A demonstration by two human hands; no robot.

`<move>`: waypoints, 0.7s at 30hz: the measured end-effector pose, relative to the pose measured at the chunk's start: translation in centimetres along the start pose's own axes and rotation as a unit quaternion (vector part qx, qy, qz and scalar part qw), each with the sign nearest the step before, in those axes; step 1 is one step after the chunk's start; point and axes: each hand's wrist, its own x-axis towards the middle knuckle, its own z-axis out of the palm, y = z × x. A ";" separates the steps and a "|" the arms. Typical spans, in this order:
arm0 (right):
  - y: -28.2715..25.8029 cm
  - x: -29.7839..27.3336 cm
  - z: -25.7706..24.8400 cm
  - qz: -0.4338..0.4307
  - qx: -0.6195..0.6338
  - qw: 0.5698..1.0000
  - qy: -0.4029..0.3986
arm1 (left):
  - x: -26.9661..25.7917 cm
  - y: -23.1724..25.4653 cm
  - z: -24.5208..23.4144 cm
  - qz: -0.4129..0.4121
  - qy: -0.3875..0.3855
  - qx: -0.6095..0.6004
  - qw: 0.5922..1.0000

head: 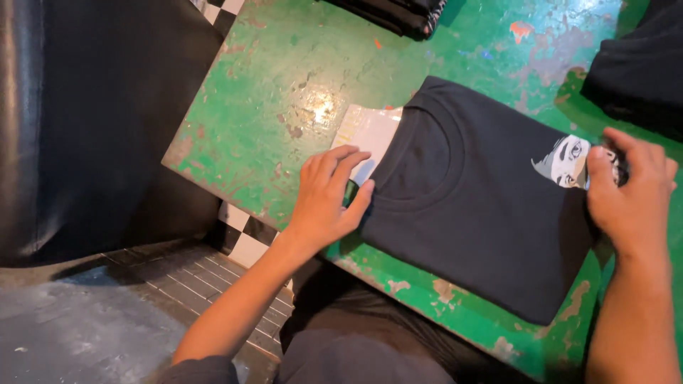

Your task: Folding black t-shirts using a cardboard template on a workbench

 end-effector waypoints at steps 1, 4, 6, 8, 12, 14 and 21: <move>0.4 -0.4 0.1 0.000 0.001 1.000 0.000 | 0.1 -0.2 0.1 0.000 0.000 0.001 1.000; 1.7 -2.4 0.0 0.028 -0.011 0.999 -0.027 | 0.7 -0.9 0.3 0.023 -0.014 -0.010 1.000; 2.6 -4.4 -0.8 0.034 -0.025 0.998 -0.048 | 1.6 -1.3 0.4 0.052 -0.032 -0.031 0.998; 2.6 -6.5 -1.8 0.057 -0.023 0.996 -0.060 | 2.5 -1.3 0.3 0.040 -0.062 -0.044 0.996; 0.8 -9.7 -4.0 0.141 0.010 0.987 -0.073 | 6.3 0.5 -1.1 -0.087 -0.218 -0.062 0.970; 0.8 -10.1 -4.6 0.153 0.016 0.986 -0.070 | 8.5 1.0 -0.2 -0.029 -0.210 -0.040 0.976; 0.5 -9.8 -4.7 0.135 0.069 0.988 -0.042 | 18.9 3.8 9.4 0.009 -0.324 -0.059 0.944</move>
